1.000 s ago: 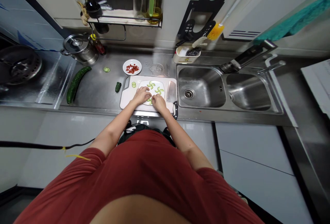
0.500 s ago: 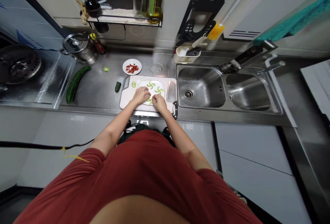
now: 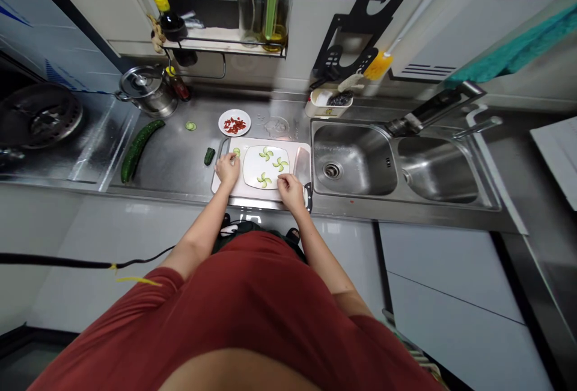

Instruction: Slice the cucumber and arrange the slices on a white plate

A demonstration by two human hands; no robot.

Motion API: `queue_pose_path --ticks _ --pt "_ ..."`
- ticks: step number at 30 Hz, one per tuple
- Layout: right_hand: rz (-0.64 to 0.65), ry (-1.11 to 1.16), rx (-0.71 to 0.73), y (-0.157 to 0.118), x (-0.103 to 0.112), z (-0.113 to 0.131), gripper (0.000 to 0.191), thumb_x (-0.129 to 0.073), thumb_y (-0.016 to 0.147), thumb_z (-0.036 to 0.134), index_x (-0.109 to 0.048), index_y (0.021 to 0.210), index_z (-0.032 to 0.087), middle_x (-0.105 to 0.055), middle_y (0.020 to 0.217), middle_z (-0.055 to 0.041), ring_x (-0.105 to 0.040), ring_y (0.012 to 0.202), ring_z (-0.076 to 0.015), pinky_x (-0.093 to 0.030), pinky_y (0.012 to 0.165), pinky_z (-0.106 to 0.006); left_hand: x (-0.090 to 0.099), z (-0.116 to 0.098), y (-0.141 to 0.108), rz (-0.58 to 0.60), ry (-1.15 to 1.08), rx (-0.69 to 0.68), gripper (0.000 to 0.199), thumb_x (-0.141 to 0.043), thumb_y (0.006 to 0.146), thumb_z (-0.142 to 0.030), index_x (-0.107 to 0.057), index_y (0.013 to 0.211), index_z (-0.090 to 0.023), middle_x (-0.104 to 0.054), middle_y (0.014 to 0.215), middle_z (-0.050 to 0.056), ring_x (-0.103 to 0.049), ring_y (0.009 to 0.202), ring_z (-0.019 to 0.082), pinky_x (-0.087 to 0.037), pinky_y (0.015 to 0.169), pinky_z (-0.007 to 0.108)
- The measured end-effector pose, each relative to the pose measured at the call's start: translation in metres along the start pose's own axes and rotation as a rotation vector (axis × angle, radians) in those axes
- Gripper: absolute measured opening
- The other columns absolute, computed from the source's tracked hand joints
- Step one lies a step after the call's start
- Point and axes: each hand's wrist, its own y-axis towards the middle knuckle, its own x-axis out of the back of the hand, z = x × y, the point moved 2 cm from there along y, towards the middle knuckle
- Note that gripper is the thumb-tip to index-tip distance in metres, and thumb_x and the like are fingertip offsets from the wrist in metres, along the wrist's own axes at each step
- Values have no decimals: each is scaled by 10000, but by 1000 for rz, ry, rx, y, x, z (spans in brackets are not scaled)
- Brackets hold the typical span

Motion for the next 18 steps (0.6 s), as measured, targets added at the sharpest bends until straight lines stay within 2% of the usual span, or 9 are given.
queue_pose_path --ticks 6,18 --pt "-58 49 -11 -16 12 -10 230 -438 869 309 -624 901 178 -612 836 -52 -553 724 -167 -458 726 -288 6 7 8 -15 72 85 275 -508 847 -363 -649 1052 -248 -635 1043 101 -534 1008 280 -350 863 411" --pt "-101 62 -5 -23 20 -17 210 -461 871 314 -633 889 195 -633 832 -45 -548 720 -169 -457 719 -300 -4 -1 25 35 115 105 276 -551 797 -400 -665 976 -225 -611 1054 135 -499 1088 322 -329 898 464"
